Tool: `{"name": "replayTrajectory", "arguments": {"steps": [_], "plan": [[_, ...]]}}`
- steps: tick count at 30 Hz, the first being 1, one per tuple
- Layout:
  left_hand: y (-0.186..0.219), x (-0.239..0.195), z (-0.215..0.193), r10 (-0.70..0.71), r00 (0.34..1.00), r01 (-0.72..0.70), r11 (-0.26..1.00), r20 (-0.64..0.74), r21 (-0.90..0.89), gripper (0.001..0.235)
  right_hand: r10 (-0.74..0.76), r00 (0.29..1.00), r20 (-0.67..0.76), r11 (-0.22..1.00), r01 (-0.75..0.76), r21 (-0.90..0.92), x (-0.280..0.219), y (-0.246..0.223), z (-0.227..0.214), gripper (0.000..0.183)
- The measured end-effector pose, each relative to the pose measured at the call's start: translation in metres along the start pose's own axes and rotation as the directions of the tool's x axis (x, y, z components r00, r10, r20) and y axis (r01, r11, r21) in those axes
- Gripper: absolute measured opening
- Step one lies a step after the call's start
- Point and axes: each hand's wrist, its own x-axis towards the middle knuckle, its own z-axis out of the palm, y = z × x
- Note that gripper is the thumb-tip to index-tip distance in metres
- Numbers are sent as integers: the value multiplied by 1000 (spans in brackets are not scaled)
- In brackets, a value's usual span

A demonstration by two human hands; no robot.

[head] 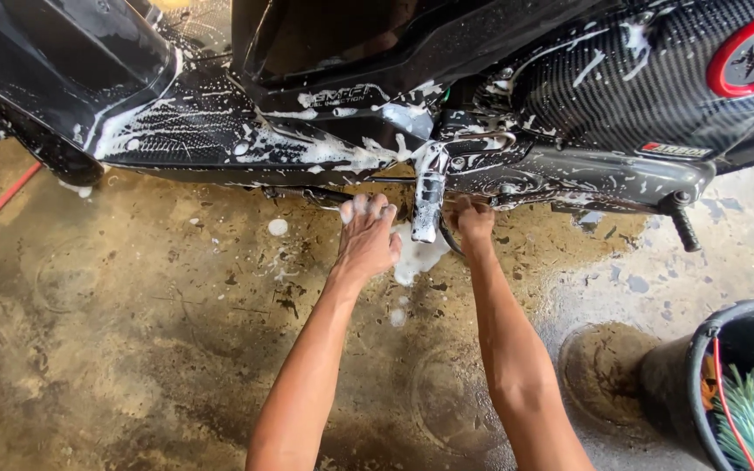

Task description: The person scrubs the lower side of a black motorcycle engine and frame using a small brush and soapy water. They then switch to a sponge to wipe the same area, removing the soap suds.

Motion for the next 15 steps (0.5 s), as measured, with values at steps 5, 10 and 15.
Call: {"name": "replayTrajectory", "arguments": {"steps": [5,10,15], "plan": [[1,-1,0,-13,1000,13,1000,0,-8,44,76,990,-123,855,-1,519,56,44,18,30],[3,0,-1,-7,1000,7,1000,-18,3,42,157,988,-6,860,-134,493,38,44,2,30],[6,-3,-11,-20,1000,20,1000,-7,4,42,242,969,46,705,-208,678,41,41,13,15]]}}
